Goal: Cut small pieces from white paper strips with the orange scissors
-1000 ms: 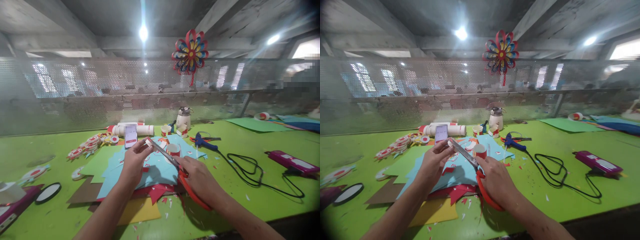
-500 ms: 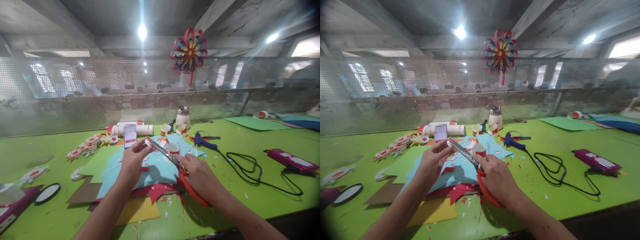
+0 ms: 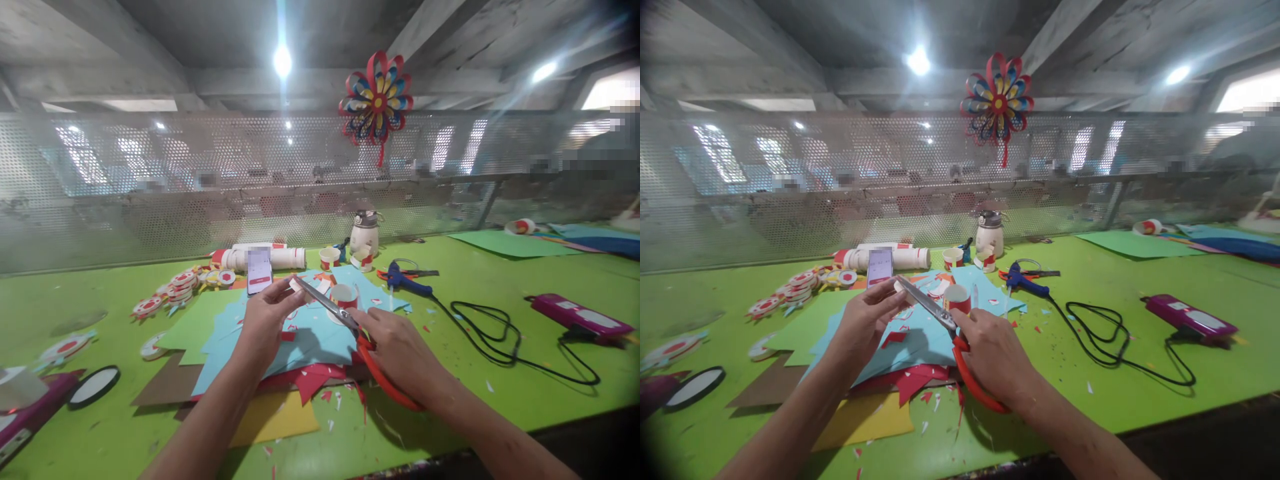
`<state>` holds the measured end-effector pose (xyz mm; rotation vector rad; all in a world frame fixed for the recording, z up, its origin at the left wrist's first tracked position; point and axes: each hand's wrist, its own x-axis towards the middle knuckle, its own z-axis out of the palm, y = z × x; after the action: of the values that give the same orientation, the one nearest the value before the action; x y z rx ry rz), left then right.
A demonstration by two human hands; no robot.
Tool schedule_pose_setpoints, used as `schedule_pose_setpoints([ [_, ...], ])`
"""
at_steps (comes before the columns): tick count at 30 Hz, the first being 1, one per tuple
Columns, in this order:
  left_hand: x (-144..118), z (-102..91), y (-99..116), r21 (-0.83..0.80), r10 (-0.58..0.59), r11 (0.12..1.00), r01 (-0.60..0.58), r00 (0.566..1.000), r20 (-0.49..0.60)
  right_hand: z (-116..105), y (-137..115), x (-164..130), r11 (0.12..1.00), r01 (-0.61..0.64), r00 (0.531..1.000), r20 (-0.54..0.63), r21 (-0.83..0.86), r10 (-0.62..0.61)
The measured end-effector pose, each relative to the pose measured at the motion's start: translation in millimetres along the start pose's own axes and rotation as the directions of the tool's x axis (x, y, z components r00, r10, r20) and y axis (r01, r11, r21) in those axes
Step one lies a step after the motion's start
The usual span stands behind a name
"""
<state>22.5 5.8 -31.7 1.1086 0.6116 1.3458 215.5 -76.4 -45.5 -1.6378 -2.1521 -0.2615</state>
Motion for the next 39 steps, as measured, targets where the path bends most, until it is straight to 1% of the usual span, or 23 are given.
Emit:
schedule_pose_setpoints([
  [4, 0.0, 0.9, 0.8, -0.036, -0.011, 0.999, 0.012, 1.000, 0.013, 1.2, -0.3, -0.3, 1.000, -0.004, 1.000, -0.010, 0.025, 0.004],
  [12, -0.4, 1.2, 0.8, -0.042, -0.014, 0.999, 0.013, 1.000, -0.019, 1.2, -1.3, 1.2, 0.994, -0.025, 0.999, -0.021, 0.103, 0.027],
  [17, 0.3, 0.1, 1.0, -0.039, 0.004, 0.999, -0.004, 1.000, -0.008, 0.4, 4.9, 4.6, 0.975, -0.078, 0.994, -0.063, 0.210, 0.093],
  [20, 0.3, 0.2, 1.3, -0.031, 0.007, 0.999, -0.008, 0.999, -0.047, 1.7, 9.2, 5.9, 0.960, -0.104, 0.989, -0.077, 0.262, 0.128],
  [22, -0.3, 0.5, 1.2, -0.014, 0.010, 1.000, -0.011, 0.999, -0.052, 2.3, 10.4, 6.3, 0.951, -0.119, 0.985, -0.084, 0.287, 0.149],
  [25, -1.5, 0.3, 0.0, 0.024, 0.035, 0.999, -0.035, 0.999, -0.016, 2.6, 9.7, 7.3, 0.939, -0.125, 0.982, -0.095, 0.320, 0.163],
  [29, -1.5, -0.3, -2.0, 0.095, 0.065, 0.993, -0.067, 0.998, 0.021, 4.5, 8.6, 9.3, 0.928, -0.088, 0.984, -0.112, 0.361, 0.137],
  [32, -0.8, 0.9, -2.3, 0.128, 0.115, 0.985, -0.115, 0.993, 0.007, 7.5, 9.6, 10.0, 0.923, -0.081, 0.984, -0.117, 0.375, 0.134],
  [35, -0.6, 2.8, -2.0, 0.127, 0.177, 0.976, -0.177, 0.984, 0.009, 9.9, 10.2, 10.1, 0.922, -0.092, 0.984, -0.110, 0.377, 0.143],
  [39, -2.1, 4.8, -0.8, 0.146, 0.178, 0.974, -0.175, 0.984, -0.007, 9.8, 7.5, 10.8, 0.923, -0.114, 0.982, -0.100, 0.368, 0.161],
])
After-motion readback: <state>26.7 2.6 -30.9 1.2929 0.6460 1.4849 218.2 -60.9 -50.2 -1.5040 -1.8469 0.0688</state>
